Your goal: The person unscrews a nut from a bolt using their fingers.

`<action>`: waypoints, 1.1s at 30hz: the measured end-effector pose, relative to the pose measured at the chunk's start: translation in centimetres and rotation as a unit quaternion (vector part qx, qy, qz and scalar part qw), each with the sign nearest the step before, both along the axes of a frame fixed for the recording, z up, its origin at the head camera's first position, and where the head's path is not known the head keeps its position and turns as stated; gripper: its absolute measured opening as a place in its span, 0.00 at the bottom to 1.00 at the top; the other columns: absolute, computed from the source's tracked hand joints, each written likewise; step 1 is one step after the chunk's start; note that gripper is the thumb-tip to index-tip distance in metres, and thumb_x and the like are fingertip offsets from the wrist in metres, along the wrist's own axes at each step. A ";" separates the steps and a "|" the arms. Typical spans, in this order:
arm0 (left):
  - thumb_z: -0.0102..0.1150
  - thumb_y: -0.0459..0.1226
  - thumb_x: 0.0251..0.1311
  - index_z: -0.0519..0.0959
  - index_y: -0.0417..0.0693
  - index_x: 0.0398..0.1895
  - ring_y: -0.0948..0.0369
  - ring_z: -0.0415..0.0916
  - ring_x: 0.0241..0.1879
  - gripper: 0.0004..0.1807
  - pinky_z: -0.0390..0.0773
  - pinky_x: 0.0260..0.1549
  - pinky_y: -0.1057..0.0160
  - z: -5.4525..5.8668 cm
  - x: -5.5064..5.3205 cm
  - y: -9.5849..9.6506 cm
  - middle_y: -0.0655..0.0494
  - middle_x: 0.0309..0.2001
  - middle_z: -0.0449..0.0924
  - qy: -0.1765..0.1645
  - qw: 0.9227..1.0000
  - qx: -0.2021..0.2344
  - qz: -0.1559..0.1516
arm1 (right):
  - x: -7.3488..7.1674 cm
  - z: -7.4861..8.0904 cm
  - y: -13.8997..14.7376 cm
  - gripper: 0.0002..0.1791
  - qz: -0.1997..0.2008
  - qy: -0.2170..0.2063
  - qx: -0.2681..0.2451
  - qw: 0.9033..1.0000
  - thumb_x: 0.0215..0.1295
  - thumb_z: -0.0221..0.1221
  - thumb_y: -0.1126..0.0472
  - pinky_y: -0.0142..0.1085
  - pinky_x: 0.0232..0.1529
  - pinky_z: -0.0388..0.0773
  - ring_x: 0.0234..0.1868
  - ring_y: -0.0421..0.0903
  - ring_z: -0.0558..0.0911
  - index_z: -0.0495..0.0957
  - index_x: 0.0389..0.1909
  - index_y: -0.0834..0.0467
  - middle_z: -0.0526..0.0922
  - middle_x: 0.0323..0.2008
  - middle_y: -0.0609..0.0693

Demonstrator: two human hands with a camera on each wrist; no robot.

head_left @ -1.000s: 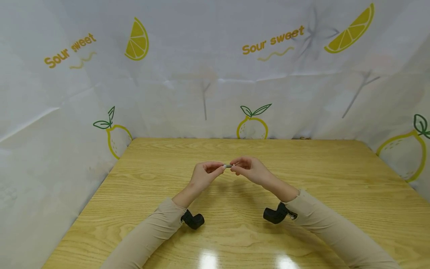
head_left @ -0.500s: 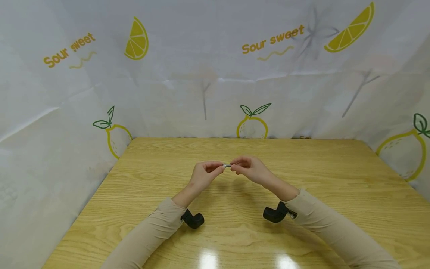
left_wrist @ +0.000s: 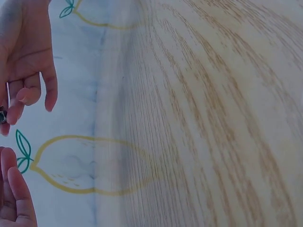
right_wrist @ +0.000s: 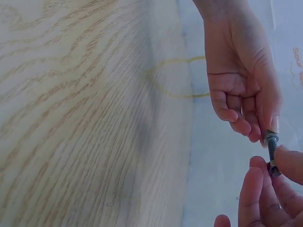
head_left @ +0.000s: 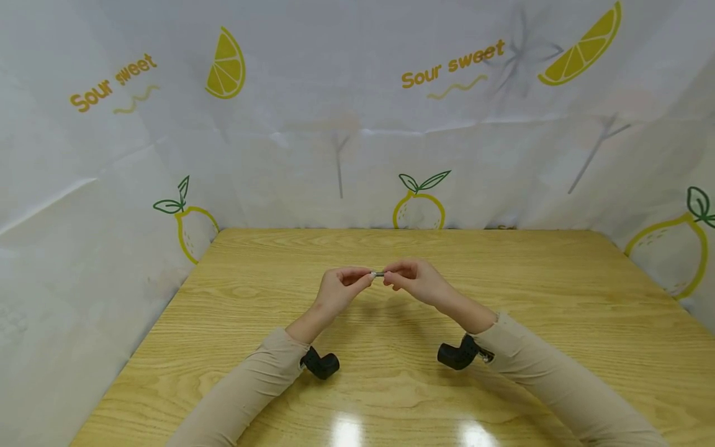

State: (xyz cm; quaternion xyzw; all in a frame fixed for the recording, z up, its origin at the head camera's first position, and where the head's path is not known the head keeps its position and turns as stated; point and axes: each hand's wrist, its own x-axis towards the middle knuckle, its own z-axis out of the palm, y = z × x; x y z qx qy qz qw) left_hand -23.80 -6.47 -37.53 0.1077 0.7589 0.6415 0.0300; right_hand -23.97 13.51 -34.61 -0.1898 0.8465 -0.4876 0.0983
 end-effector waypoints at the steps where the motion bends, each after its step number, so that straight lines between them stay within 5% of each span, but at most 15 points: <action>1: 0.60 0.39 0.60 0.81 0.40 0.47 0.58 0.82 0.44 0.15 0.79 0.50 0.51 0.0 0.0 0.0 0.43 0.46 0.83 0.000 1.000 0.001 0.000 | 0.0 0.0 0.0 0.19 -0.003 0.003 -0.002 1.000 0.68 0.54 0.55 0.51 0.50 0.76 0.45 0.56 0.80 0.75 0.52 0.64 0.81 0.46 0.63; 6: 0.60 0.38 0.60 0.81 0.40 0.47 0.56 0.82 0.44 0.14 0.79 0.49 0.51 -0.1 -0.1 0.0 0.43 0.46 0.82 0.000 1.000 0.004 -0.001 | 0.2 0.1 0.0 0.21 -0.006 0.008 -0.017 1.000 0.65 0.58 0.57 0.50 0.49 0.77 0.46 0.52 0.80 0.73 0.54 0.64 0.80 0.48 0.63; 13: 0.59 0.39 0.60 0.81 0.40 0.47 0.57 0.82 0.44 0.15 0.79 0.49 0.52 0.1 0.0 0.0 0.44 0.45 0.83 0.003 1.000 0.003 0.002 | 0.2 0.0 0.1 0.19 0.001 0.004 -0.024 1.000 0.68 0.53 0.55 0.51 0.52 0.76 0.48 0.61 0.78 0.74 0.52 0.65 0.82 0.45 0.63; 20: 0.59 0.39 0.61 0.82 0.40 0.46 0.58 0.82 0.43 0.14 0.79 0.49 0.51 0.2 0.1 -0.1 0.43 0.45 0.83 0.005 1.000 0.002 -0.001 | 0.1 0.0 0.1 0.20 -0.013 0.011 -0.036 0.999 0.64 0.59 0.57 0.51 0.51 0.77 0.46 0.51 0.80 0.73 0.53 0.63 0.79 0.49 0.62; 27: 0.59 0.39 0.60 0.82 0.41 0.46 0.57 0.82 0.43 0.14 0.79 0.49 0.51 0.2 0.1 -0.1 0.44 0.44 0.83 0.007 1.000 0.004 0.001 | 0.1 0.0 0.1 0.20 -0.014 -0.008 -0.028 0.999 0.68 0.53 0.54 0.52 0.54 0.75 0.49 0.62 0.78 0.74 0.53 0.65 0.82 0.45 0.63; 33: 0.60 0.38 0.60 0.82 0.40 0.46 0.55 0.82 0.43 0.14 0.79 0.48 0.52 0.0 0.0 -0.1 0.43 0.44 0.83 0.007 1.000 0.006 0.002 | 0.2 0.0 0.1 0.20 -0.022 0.004 -0.029 0.999 0.65 0.58 0.56 0.51 0.52 0.76 0.48 0.55 0.79 0.73 0.54 0.61 0.79 0.49 0.62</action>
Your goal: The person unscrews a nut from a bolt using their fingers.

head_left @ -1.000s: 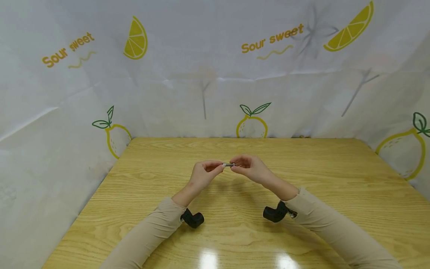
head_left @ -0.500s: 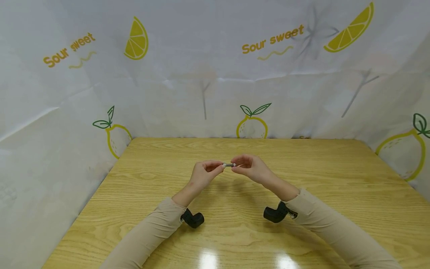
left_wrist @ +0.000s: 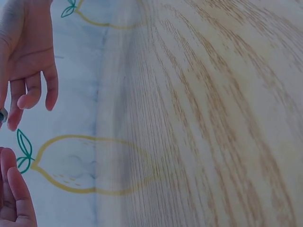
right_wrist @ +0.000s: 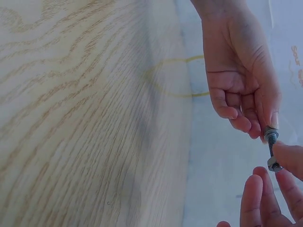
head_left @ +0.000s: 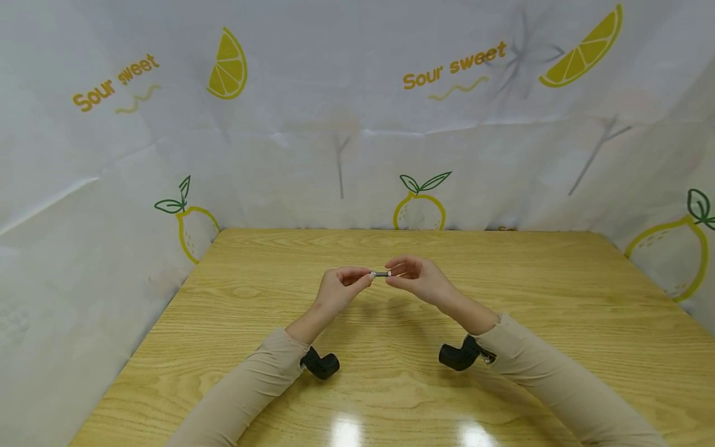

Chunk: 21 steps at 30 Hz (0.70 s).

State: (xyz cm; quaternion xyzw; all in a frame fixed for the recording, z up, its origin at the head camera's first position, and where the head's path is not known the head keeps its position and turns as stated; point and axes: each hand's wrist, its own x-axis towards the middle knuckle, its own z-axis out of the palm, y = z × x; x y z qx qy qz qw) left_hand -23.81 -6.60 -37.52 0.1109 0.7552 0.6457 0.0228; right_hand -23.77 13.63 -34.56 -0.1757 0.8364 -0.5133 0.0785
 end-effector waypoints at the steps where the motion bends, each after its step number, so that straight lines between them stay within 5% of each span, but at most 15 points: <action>1: 0.60 0.38 0.60 0.82 0.40 0.46 0.56 0.82 0.43 0.14 0.79 0.48 0.52 0.0 0.0 0.0 0.43 0.44 0.83 -0.001 1.000 0.000 0.000 | 0.0 0.0 0.0 0.20 0.001 0.001 0.001 1.000 0.65 0.58 0.56 0.51 0.52 0.76 0.48 0.55 0.79 0.73 0.54 0.61 0.79 0.49 0.62; 7: 0.60 0.39 0.60 0.82 0.41 0.47 0.56 0.82 0.44 0.15 0.79 0.49 0.51 -0.1 0.0 0.0 0.43 0.44 0.83 -0.001 1.000 -0.004 -0.001 | -0.1 0.0 0.1 0.21 0.008 -0.021 0.010 1.000 0.68 0.53 0.53 0.53 0.55 0.73 0.49 0.61 0.78 0.74 0.54 0.64 0.82 0.46 0.63; 14: 0.60 0.38 0.60 0.81 0.40 0.47 0.55 0.82 0.44 0.14 0.79 0.49 0.51 -0.1 0.0 -0.1 0.42 0.44 0.83 -0.005 1.000 0.003 -0.003 | -0.1 -0.1 -0.1 0.18 0.001 -0.004 -0.001 1.000 0.64 0.58 0.57 0.50 0.52 0.76 0.47 0.51 0.80 0.73 0.52 0.62 0.79 0.49 0.60; 21: 0.60 0.39 0.60 0.82 0.42 0.46 0.58 0.82 0.43 0.14 0.79 0.50 0.51 -0.1 0.0 0.0 0.45 0.44 0.83 -0.008 1.000 0.002 0.001 | -0.2 -0.1 0.0 0.22 0.015 -0.023 0.019 0.999 0.69 0.52 0.52 0.54 0.56 0.72 0.49 0.58 0.79 0.73 0.54 0.65 0.82 0.47 0.62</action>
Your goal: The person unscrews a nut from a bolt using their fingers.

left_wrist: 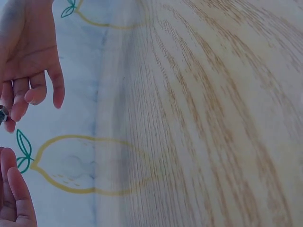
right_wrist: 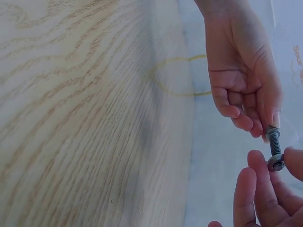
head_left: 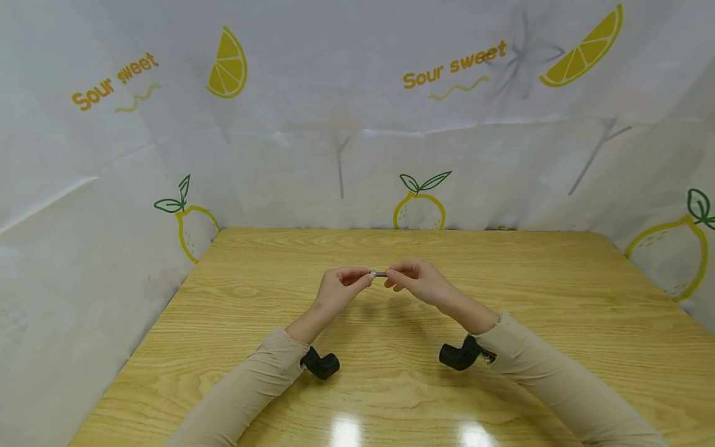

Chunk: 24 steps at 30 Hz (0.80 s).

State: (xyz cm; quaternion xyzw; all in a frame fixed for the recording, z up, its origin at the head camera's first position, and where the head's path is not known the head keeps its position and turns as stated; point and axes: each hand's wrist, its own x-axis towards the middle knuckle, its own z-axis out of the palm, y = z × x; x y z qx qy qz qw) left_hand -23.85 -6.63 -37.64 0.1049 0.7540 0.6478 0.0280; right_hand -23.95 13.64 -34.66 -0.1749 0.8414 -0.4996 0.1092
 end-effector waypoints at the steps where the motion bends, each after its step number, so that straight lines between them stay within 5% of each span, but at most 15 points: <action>1: 0.60 0.39 0.60 0.82 0.42 0.46 0.58 0.82 0.43 0.14 0.79 0.50 0.51 0.0 0.0 0.0 0.45 0.45 0.83 0.000 1.000 0.001 0.000 | 0.0 0.0 0.0 0.22 -0.001 -0.004 0.000 1.000 0.69 0.52 0.52 0.54 0.56 0.72 0.50 0.58 0.79 0.73 0.54 0.64 0.82 0.47 0.62; 8: 0.59 0.39 0.60 0.81 0.40 0.47 0.57 0.82 0.43 0.15 0.79 0.48 0.51 -0.1 0.0 0.0 0.43 0.44 0.83 0.008 1.000 -0.004 -0.005 | 0.0 -0.2 0.0 0.18 -0.010 0.016 -0.018 1.000 0.64 0.58 0.58 0.49 0.53 0.77 0.48 0.50 0.80 0.73 0.52 0.63 0.79 0.48 0.61; 16: 0.60 0.40 0.60 0.82 0.41 0.47 0.59 0.82 0.43 0.15 0.79 0.49 0.51 -0.1 0.0 0.1 0.45 0.44 0.83 0.004 1.000 -0.006 -0.004 | 0.0 -0.2 0.2 0.20 -0.003 0.004 -0.007 1.000 0.69 0.53 0.54 0.52 0.56 0.73 0.51 0.60 0.78 0.74 0.52 0.65 0.82 0.46 0.63; 24: 0.61 0.38 0.59 0.82 0.41 0.45 0.58 0.82 0.42 0.14 0.79 0.48 0.52 -0.1 0.0 0.2 0.44 0.43 0.83 0.005 1.000 0.000 0.000 | 0.1 -0.1 0.2 0.19 -0.010 0.021 -0.020 1.000 0.64 0.59 0.57 0.45 0.51 0.78 0.49 0.52 0.79 0.73 0.53 0.62 0.79 0.48 0.60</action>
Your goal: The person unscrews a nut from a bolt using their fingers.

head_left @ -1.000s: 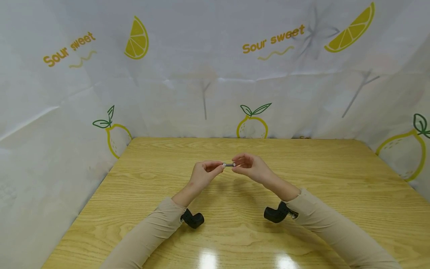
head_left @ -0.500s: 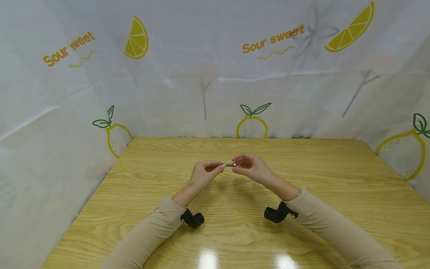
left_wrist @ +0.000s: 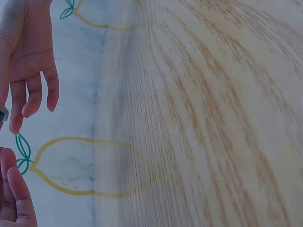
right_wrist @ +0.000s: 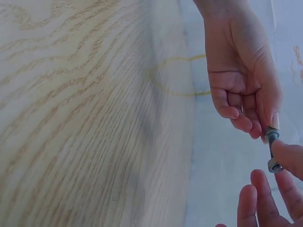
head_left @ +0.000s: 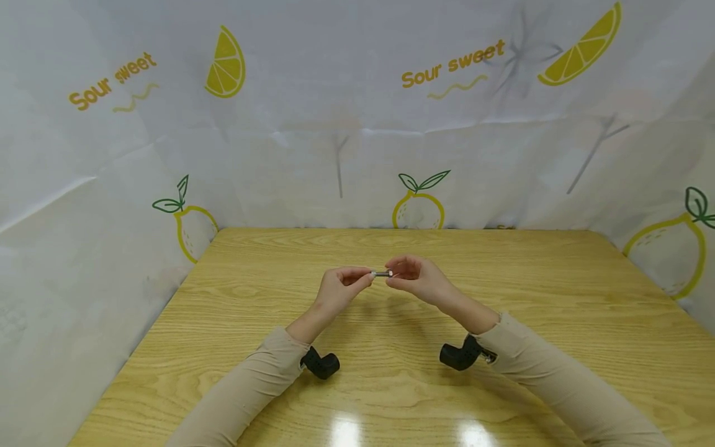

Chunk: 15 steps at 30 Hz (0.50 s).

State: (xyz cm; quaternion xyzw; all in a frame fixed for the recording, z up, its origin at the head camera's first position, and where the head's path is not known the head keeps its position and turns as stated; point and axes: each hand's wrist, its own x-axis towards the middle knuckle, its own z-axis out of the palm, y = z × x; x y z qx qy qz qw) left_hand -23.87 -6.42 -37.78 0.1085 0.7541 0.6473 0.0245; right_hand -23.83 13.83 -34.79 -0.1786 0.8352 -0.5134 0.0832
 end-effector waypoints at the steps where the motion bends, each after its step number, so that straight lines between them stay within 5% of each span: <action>1: 0.61 0.38 0.59 0.82 0.41 0.46 0.58 0.82 0.42 0.14 0.79 0.48 0.52 0.0 0.0 0.0 0.44 0.44 0.83 0.000 1.000 0.000 0.000 | 0.0 0.0 0.0 0.19 0.003 0.000 0.000 1.000 0.65 0.58 0.57 0.47 0.52 0.77 0.50 0.53 0.79 0.73 0.53 0.62 0.79 0.49 0.60; 7: 0.60 0.39 0.60 0.82 0.42 0.46 0.59 0.82 0.42 0.14 0.79 0.49 0.52 0.0 0.0 0.0 0.45 0.45 0.83 -0.001 1.000 -0.005 0.005 | -0.1 0.1 0.1 0.21 0.013 -0.012 0.019 1.000 0.69 0.51 0.52 0.54 0.57 0.72 0.51 0.61 0.77 0.74 0.53 0.65 0.83 0.46 0.61; 15: 0.60 0.38 0.59 0.82 0.40 0.46 0.58 0.82 0.41 0.14 0.79 0.48 0.51 0.0 0.0 0.0 0.43 0.43 0.83 0.003 1.000 0.001 0.001 | 0.1 0.2 0.1 0.20 0.002 0.001 0.007 1.000 0.64 0.58 0.57 0.45 0.51 0.78 0.48 0.50 0.80 0.73 0.54 0.63 0.79 0.49 0.61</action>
